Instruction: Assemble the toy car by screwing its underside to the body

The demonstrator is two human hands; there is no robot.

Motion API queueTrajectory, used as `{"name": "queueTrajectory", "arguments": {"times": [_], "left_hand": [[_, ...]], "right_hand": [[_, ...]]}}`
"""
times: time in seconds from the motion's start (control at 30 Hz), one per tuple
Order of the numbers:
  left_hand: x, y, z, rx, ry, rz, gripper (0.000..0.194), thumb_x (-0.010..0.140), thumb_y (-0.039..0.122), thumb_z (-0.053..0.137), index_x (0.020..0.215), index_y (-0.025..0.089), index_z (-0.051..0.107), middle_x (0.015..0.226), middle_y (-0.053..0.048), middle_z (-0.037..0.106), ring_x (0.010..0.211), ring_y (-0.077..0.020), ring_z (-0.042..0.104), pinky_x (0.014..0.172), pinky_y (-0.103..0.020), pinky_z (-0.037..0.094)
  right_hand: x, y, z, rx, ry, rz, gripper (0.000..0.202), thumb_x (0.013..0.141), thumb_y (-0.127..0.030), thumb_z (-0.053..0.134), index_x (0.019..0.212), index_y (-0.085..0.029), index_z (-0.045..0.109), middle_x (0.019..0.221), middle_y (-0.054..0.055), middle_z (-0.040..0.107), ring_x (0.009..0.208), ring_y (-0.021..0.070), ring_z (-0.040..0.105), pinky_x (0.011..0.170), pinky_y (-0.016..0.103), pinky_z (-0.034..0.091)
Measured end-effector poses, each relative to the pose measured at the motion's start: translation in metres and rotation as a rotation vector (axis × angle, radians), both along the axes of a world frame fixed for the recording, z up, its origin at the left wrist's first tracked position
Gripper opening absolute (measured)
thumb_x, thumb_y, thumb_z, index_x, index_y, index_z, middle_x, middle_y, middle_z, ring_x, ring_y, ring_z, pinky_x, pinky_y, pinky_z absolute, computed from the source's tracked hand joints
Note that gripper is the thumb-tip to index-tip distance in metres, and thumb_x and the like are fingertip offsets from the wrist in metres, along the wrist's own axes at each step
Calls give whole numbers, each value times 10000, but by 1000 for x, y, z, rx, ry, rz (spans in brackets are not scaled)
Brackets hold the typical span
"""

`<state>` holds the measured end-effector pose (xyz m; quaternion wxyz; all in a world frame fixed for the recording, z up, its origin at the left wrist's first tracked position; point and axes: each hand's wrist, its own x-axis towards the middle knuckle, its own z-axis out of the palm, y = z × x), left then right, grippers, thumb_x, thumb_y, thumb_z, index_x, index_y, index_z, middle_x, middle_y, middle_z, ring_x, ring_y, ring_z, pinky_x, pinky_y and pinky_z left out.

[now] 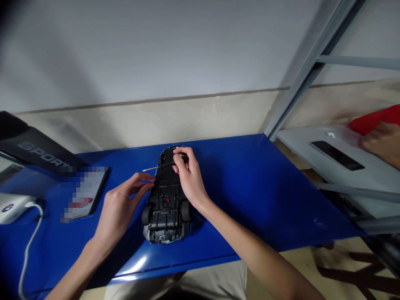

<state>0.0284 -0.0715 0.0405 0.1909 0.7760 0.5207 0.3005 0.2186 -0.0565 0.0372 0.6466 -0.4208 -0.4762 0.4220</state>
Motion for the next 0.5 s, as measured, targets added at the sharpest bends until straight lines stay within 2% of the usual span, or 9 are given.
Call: {"name": "queueTrajectory", "arguments": {"times": [0.2,0.5], "left_hand": [[-1,-3,0,69,98,13,159,982,358,531,1075,270,625,1006,11,738,844,-172,720,726,-236,502],[0,-5,-2,64,97,16,151,986,327,523,1076,263,626,1041,6,732,862,-170,720,725,-244,509]], "right_hand": [[-3,-2,2,-5,17,6,128,957,-398,522,996,-279,548,792,-31,486,657,114,454,668,275,424],[-3,-2,1,-12,19,1,127,949,-399,536,998,-284,555,807,-29,495,649,109,462,651,274,422]]}}
